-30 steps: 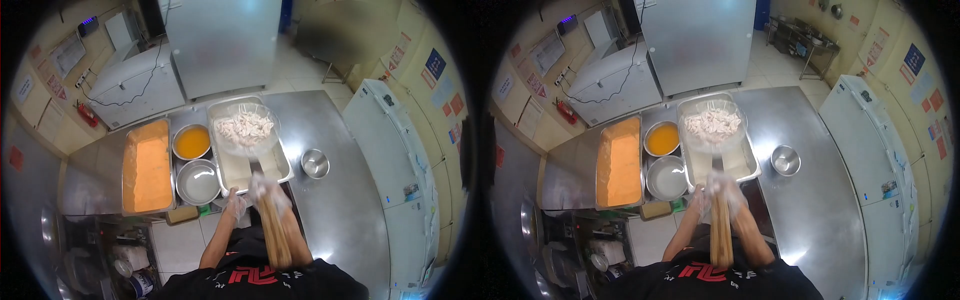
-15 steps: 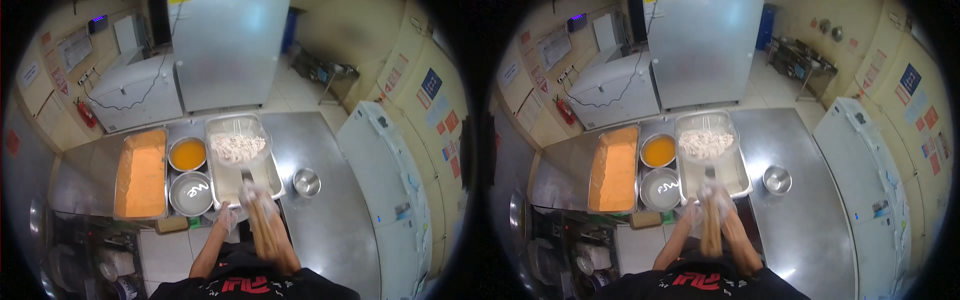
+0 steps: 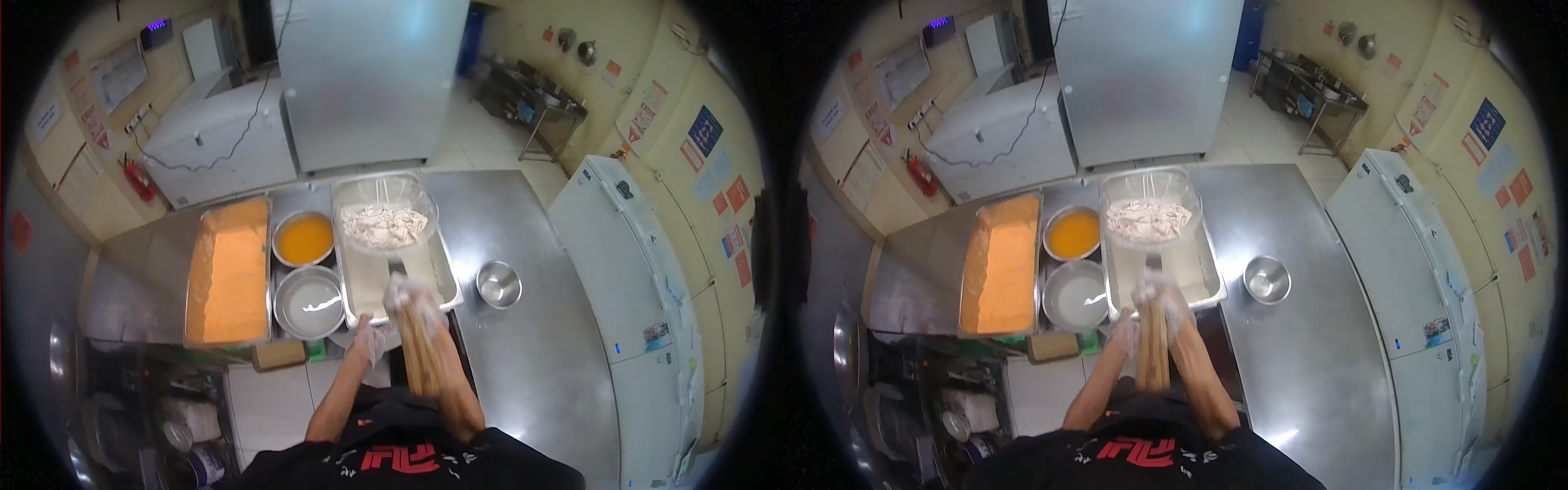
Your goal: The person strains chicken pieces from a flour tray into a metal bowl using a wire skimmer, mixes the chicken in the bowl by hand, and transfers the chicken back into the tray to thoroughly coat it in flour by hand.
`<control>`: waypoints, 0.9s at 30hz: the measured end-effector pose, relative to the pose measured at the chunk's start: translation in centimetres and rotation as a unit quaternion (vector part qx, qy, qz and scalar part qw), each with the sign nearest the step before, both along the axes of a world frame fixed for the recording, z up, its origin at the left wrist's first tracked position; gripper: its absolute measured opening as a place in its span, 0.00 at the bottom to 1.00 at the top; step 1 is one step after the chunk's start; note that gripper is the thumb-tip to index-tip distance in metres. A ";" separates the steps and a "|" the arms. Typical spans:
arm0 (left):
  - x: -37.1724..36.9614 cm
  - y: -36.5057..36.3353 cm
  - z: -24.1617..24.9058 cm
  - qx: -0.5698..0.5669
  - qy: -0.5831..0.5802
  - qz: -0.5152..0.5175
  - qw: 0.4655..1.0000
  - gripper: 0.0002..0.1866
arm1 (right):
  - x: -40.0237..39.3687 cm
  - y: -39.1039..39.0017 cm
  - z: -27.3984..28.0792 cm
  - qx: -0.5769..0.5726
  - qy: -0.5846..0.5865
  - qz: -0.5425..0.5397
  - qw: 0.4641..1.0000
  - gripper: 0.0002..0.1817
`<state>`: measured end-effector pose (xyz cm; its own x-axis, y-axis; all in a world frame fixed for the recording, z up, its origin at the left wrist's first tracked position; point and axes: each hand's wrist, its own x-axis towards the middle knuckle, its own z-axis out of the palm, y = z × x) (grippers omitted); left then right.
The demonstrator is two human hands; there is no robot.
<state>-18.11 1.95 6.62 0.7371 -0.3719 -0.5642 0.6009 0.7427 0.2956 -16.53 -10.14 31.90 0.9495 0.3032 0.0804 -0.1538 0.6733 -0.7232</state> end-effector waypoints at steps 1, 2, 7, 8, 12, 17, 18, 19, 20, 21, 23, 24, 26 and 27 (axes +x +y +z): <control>1.9 -0.1 0.7 -0.005 -0.024 -0.002 1.000 0.29 | -1.4 -0.8 -2.1 0.028 0.225 -0.010 0.974 0.05; 2.5 -0.7 1.8 0.036 -0.032 0.022 0.999 0.28 | -3.3 -0.5 0.0 -0.013 0.261 -0.026 0.965 0.04; 4.0 -0.1 -1.0 -0.110 -0.006 -0.097 0.989 0.24 | -6.0 -2.2 -5.0 -0.095 0.209 -0.029 0.973 0.06; 3.9 -0.3 -0.2 -0.033 0.049 -0.089 0.994 0.24 | -5.7 -1.7 -4.1 -0.144 0.148 -0.050 0.977 0.06; 5.6 -0.7 0.3 -0.043 -0.064 -0.003 0.997 0.28 | -1.6 -2.1 -0.9 -0.183 -0.055 -0.049 0.980 0.08; 5.1 0.1 -0.6 0.073 0.076 -0.068 0.992 0.26 | -2.1 -0.9 -2.7 0.004 0.059 -0.014 0.998 0.11; 4.7 -0.2 -0.5 0.060 0.051 -0.034 0.996 0.26 | -2.1 -2.2 -3.8 -0.072 -0.031 0.056 0.995 0.13; 4.9 -0.6 0.4 0.044 0.037 -0.015 0.998 0.26 | -3.6 -1.9 -3.8 -0.056 0.104 0.040 0.992 0.13; 5.0 -1.0 1.1 0.028 0.023 0.003 0.999 0.26 | -3.5 -2.4 -3.4 -0.051 0.229 0.022 0.972 0.12; 5.0 -0.6 2.1 0.018 0.024 -0.009 1.000 0.21 | -3.1 -2.4 -4.7 -0.147 0.138 0.022 0.979 0.13; 2.3 -0.7 7.5 0.000 0.084 -0.014 0.996 0.20 | -2.5 -1.1 -5.4 -0.121 0.050 -0.105 0.986 0.15; 0.9 -0.7 10.7 -0.009 0.115 -0.014 0.993 0.22 | -1.5 -2.3 -5.9 -0.027 0.021 -0.015 0.999 0.15; 3.0 -1.2 6.1 0.012 -0.007 0.100 0.995 0.22 | 0.5 -4.8 -6.8 0.133 0.000 0.189 0.973 0.17; 3.1 -1.0 3.6 -0.006 -0.020 0.094 0.995 0.24 | -1.6 -4.9 -7.0 0.140 0.157 0.215 0.954 0.08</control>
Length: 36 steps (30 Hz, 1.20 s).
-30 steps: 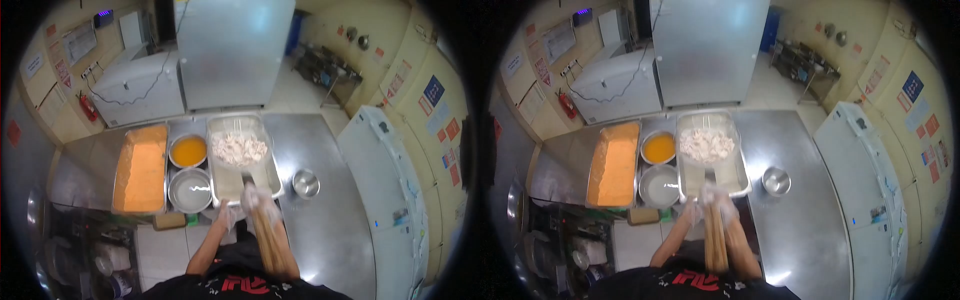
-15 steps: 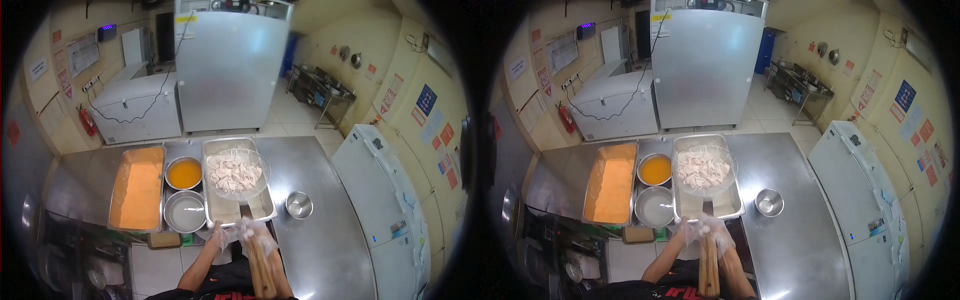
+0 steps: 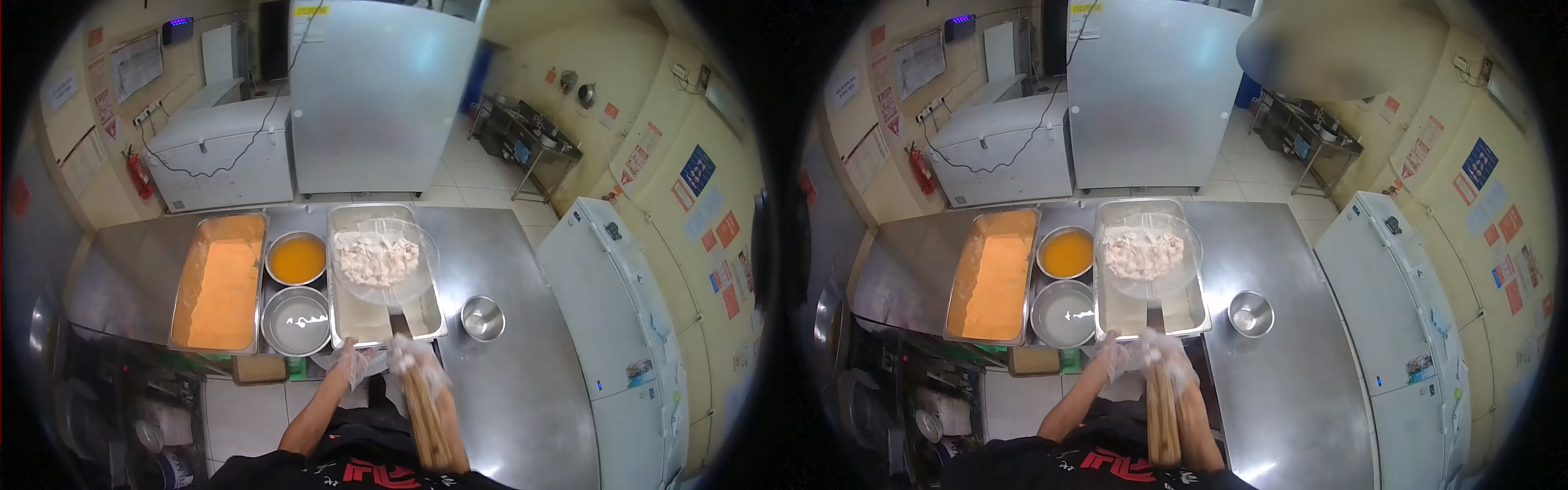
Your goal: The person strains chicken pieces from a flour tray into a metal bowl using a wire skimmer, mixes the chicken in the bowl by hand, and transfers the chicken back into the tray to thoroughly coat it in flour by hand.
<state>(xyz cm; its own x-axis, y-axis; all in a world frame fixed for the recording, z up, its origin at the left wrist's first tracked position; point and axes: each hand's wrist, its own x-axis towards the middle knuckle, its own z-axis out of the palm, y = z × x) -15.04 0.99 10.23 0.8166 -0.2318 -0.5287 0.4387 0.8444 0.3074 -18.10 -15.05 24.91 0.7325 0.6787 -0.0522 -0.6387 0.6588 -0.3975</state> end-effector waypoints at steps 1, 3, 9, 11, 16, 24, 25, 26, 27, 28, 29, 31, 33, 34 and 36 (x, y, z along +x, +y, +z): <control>0.9 0.2 1.0 -0.001 -0.002 0.003 1.000 0.24 | -0.4 0.7 0.7 -0.205 -0.019 -0.103 0.973 0.06; 0.9 0.6 2.2 -0.030 0.071 -0.050 0.996 0.23 | -1.5 2.3 1.1 -0.423 0.010 -0.154 0.893 0.04; -0.4 0.5 5.8 0.026 0.012 0.008 1.000 0.22 | 0.2 0.0 -0.2 -0.171 0.063 -0.031 0.983 0.06; -1.5 0.8 7.1 0.008 0.056 -0.062 0.996 0.22 | -2.5 0.9 1.6 -0.189 0.060 -0.097 0.975 0.05; -1.0 0.5 4.2 -0.011 -0.062 -0.044 0.997 0.25 | -3.8 2.8 6.8 -0.257 0.034 -0.217 0.941 0.05; -0.4 1.1 3.6 -0.049 0.092 -0.044 0.994 0.28 | -3.1 2.4 5.1 -0.167 0.059 -0.173 0.969 0.03; -0.8 1.7 3.0 -0.045 0.040 -0.082 0.995 0.29 | -4.1 1.7 5.7 -0.360 0.086 -0.136 0.919 0.06; -0.7 1.9 3.7 -0.041 -0.013 -0.118 0.992 0.30 | -3.9 1.2 7.8 -0.416 0.029 -0.145 0.897 0.07; -0.4 1.9 4.0 -0.044 -0.005 -0.116 0.992 0.30 | -3.8 1.3 7.0 -0.376 0.041 -0.190 0.906 0.09; -1.0 2.3 3.7 -0.044 0.027 -0.126 0.991 0.32 | -3.5 1.4 6.2 -0.333 0.050 -0.234 0.912 0.10; -2.2 2.5 3.7 -0.042 0.058 -0.140 0.988 0.34 | -3.8 2.8 8.2 -0.180 0.042 -0.281 0.942 0.11; -1.9 2.8 3.6 -0.049 -0.010 -0.154 0.987 0.37 | -3.1 3.4 8.3 -0.040 0.023 -0.279 0.959 0.11; -2.1 4.1 5.5 -0.010 -0.020 -0.221 0.975 0.38 | -3.2 1.3 4.8 -0.167 0.059 -0.201 0.963 0.09; -2.0 4.8 6.8 0.018 0.029 -0.224 0.974 0.31 | -3.6 0.4 3.5 -0.215 0.087 -0.172 0.958 0.08; -2.8 6.1 8.0 0.018 -0.121 -0.209 0.970 0.27 | -4.3 -0.2 3.1 -0.256 0.113 -0.140 0.950 0.08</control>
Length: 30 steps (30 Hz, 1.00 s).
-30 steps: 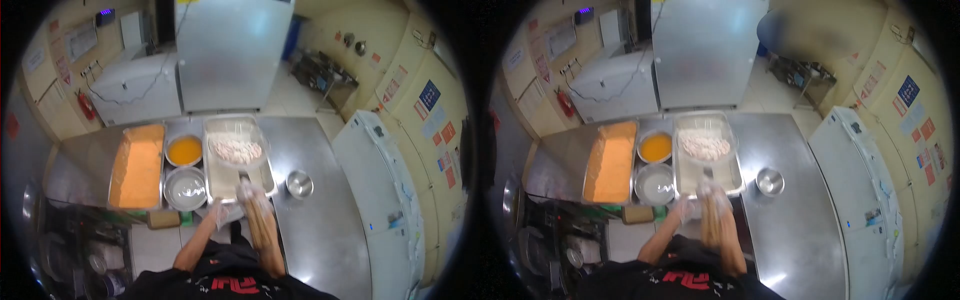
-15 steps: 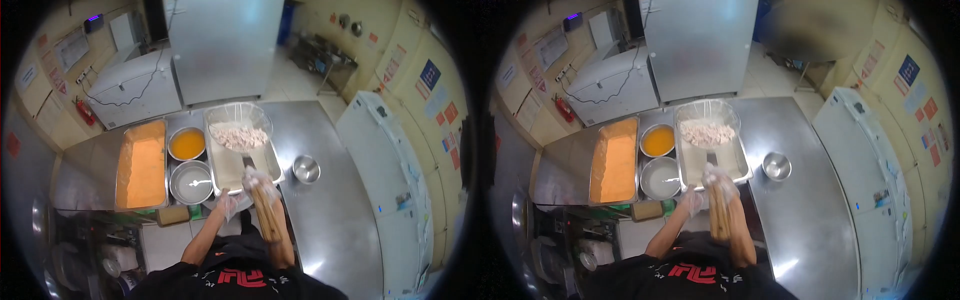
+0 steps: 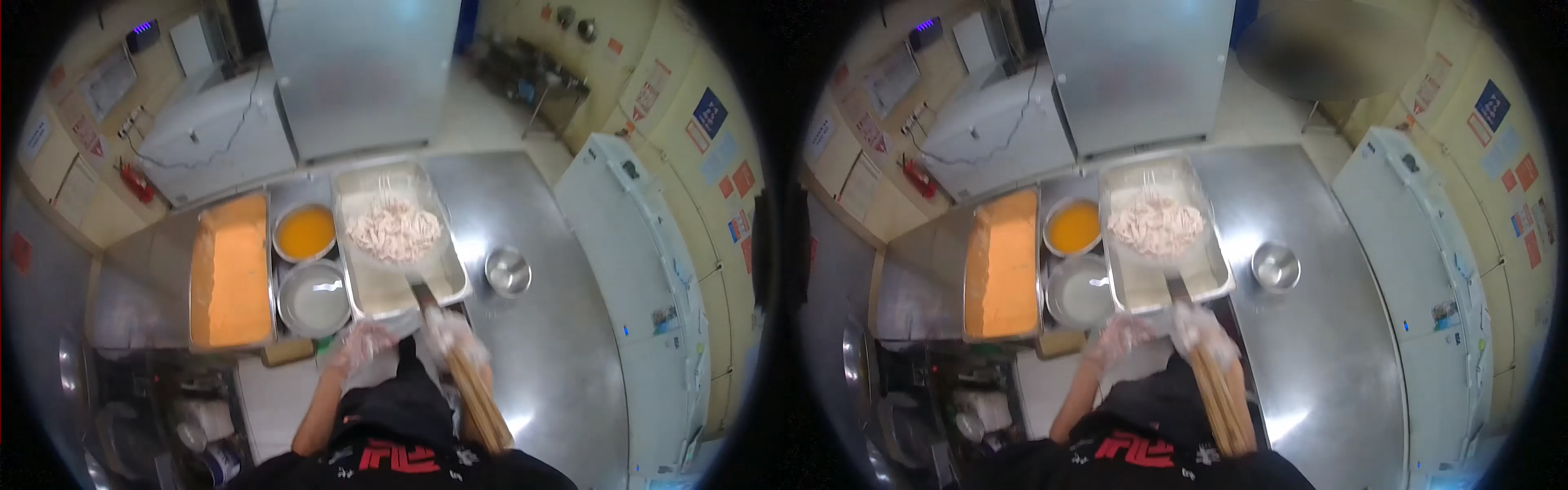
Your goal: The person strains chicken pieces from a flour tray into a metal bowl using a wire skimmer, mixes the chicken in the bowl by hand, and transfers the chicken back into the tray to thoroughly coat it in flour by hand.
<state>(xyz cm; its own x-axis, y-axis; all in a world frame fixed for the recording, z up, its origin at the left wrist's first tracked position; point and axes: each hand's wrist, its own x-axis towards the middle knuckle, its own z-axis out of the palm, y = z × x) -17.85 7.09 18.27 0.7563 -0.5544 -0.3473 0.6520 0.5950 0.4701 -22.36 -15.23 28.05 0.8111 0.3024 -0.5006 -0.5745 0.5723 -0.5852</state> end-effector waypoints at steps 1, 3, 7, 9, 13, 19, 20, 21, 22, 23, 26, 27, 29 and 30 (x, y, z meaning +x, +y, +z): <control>-1.5 0.2 0.2 -0.034 -0.144 0.007 0.989 0.24 | 0.5 0.0 -0.5 0.004 -0.001 0.008 1.000 0.07; -0.9 0.9 3.2 0.080 -0.129 -0.034 0.988 0.23 | 3.4 0.0 -2.4 0.004 0.004 0.023 1.000 0.08; 3.5 -1.3 14.5 0.196 -0.187 -0.095 0.958 0.24 | 0.4 -2.0 -2.3 0.118 0.073 -0.025 0.990 0.08; 4.2 -5.3 19.1 0.240 -0.297 -0.055 0.922 0.22 | 0.3 -2.8 -4.5 0.180 0.012 0.031 0.983 0.09; 11.2 -17.6 14.5 0.163 -0.408 -0.302 0.846 0.21 | 0.8 -3.7 -10.1 0.218 0.014 -0.061 0.974 0.10; 20.7 -36.5 -1.6 0.456 -0.657 -0.312 0.513 0.19 | 2.1 -6.1 -4.7 0.065 0.153 -0.030 0.986 0.17; 21.6 -38.1 -4.1 0.452 -0.653 -0.312 0.521 0.19 | 2.7 -6.5 -4.3 0.003 0.148 0.000 0.989 0.18; 22.0 -39.5 -6.7 0.509 -0.632 -0.334 0.480 0.17 | 2.8 -6.6 -4.5 -0.025 0.159 0.010 0.987 0.19; 22.8 -40.8 -9.3 0.564 -0.606 -0.354 0.436 0.15 | 2.9 -6.8 -4.7 -0.028 0.149 0.028 0.988 0.19; 23.4 -42.0 -13.4 0.567 -0.599 -0.351 0.444 0.15 | 3.3 -7.1 -4.9 -0.028 0.139 0.053 0.989 0.20; 23.4 -41.4 -18.7 0.558 -0.537 -0.310 0.551 0.15 | 5.0 -8.4 -3.3 -0.109 0.141 0.106 0.978 0.23; 23.1 -41.0 -15.5 0.545 -0.511 -0.307 0.589 0.15 | 5.9 -8.8 -2.3 -0.108 0.139 0.128 0.976 0.23; 21.9 -40.3 -13.1 0.508 -0.579 -0.197 0.606 0.14 | 7.3 -9.6 -0.6 -0.249 0.070 0.184 0.948 0.23; 22.9 -39.0 -8.3 0.506 -0.539 -0.280 0.612 0.18 | 7.7 -10.7 -2.2 -0.312 0.022 0.256 0.914 0.22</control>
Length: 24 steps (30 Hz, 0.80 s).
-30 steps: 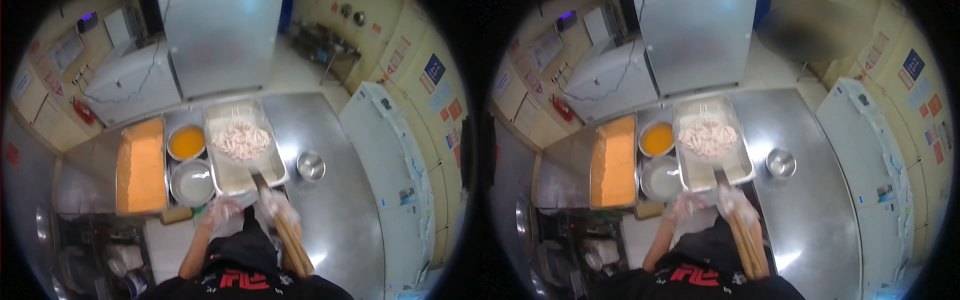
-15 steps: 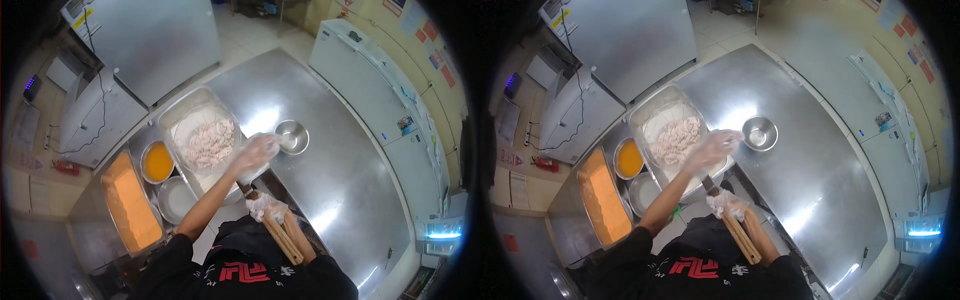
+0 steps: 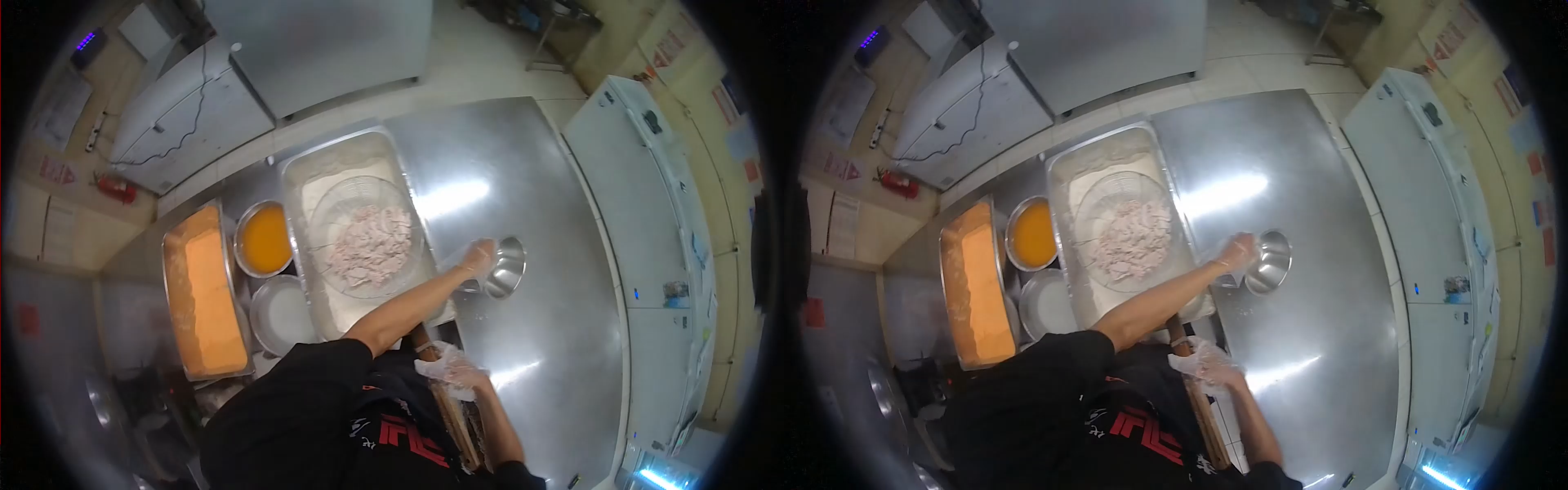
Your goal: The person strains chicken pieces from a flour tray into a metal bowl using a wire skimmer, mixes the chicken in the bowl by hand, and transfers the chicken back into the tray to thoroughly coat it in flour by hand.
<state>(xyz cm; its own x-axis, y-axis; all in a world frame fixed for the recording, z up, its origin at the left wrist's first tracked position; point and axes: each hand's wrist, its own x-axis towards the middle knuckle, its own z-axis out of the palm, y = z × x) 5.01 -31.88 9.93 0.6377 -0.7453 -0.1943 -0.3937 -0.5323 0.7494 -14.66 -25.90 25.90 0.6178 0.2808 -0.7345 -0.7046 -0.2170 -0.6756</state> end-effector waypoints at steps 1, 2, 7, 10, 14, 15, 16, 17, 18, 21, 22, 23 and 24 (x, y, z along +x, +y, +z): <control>0.6 1.4 5.5 0.051 0.072 -0.033 0.996 0.21 | 0.0 0.0 -0.7 -0.032 -0.081 -0.004 0.996 0.20; 0.0 4.0 8.1 -0.141 0.070 0.037 0.987 0.21 | -0.6 -0.2 -4.3 -0.095 -0.118 0.011 0.988 0.23; 1.6 20.8 15.9 -0.283 0.212 0.215 0.910 0.21 | 6.8 -0.5 1.4 -0.274 -0.333 0.178 0.884 0.23; -1.5 29.4 25.1 -0.288 0.116 0.488 0.816 0.21 | 12.1 2.5 5.2 -0.342 -0.344 0.222 0.846 0.27; -6.2 44.4 19.0 -0.240 -0.155 0.442 0.850 0.24 | 18.6 7.5 -1.4 -0.488 -0.433 0.242 0.718 0.47; -8.2 45.7 19.7 -0.330 -0.115 0.480 0.805 0.20 | 19.2 8.3 -3.8 -0.492 -0.439 0.243 0.711 0.47; -9.9 46.0 20.6 -0.458 0.076 0.576 0.672 0.16 | 19.9 9.4 -6.8 -0.556 -0.424 0.207 0.685 0.50; -11.8 48.0 19.8 -0.476 0.090 0.595 0.642 0.14 | 20.8 10.7 -9.7 -0.584 -0.424 0.192 0.666 0.52; -13.6 50.2 19.0 -0.493 0.101 0.614 0.608 0.12 | 21.6 12.0 -12.5 -0.611 -0.422 0.175 0.647 0.53; -17.9 54.9 18.8 -0.376 0.064 0.663 0.644 0.11 | 22.5 15.0 -16.7 -0.650 -0.532 0.113 0.531 0.54; -19.4 55.9 17.8 -0.388 0.072 0.689 0.608 0.12 | 22.2 15.1 -16.8 -0.648 -0.477 0.138 0.578 0.51; -20.9 56.8 16.9 -0.395 0.082 0.712 0.574 0.14 | 21.7 15.1 -17.2 -0.644 -0.446 0.155 0.602 0.49; -22.3 57.6 16.1 -0.400 0.085 0.723 0.557 0.14 | 21.3 15.1 -17.9 -0.639 -0.415 0.171 0.625 0.48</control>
<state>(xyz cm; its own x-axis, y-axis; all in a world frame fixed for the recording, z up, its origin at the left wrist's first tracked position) -17.32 25.76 26.07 0.7059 0.6328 -0.3183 0.1263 0.3297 0.9356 6.68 -10.83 7.97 0.9992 0.0127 0.0388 0.0086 -0.9947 0.1025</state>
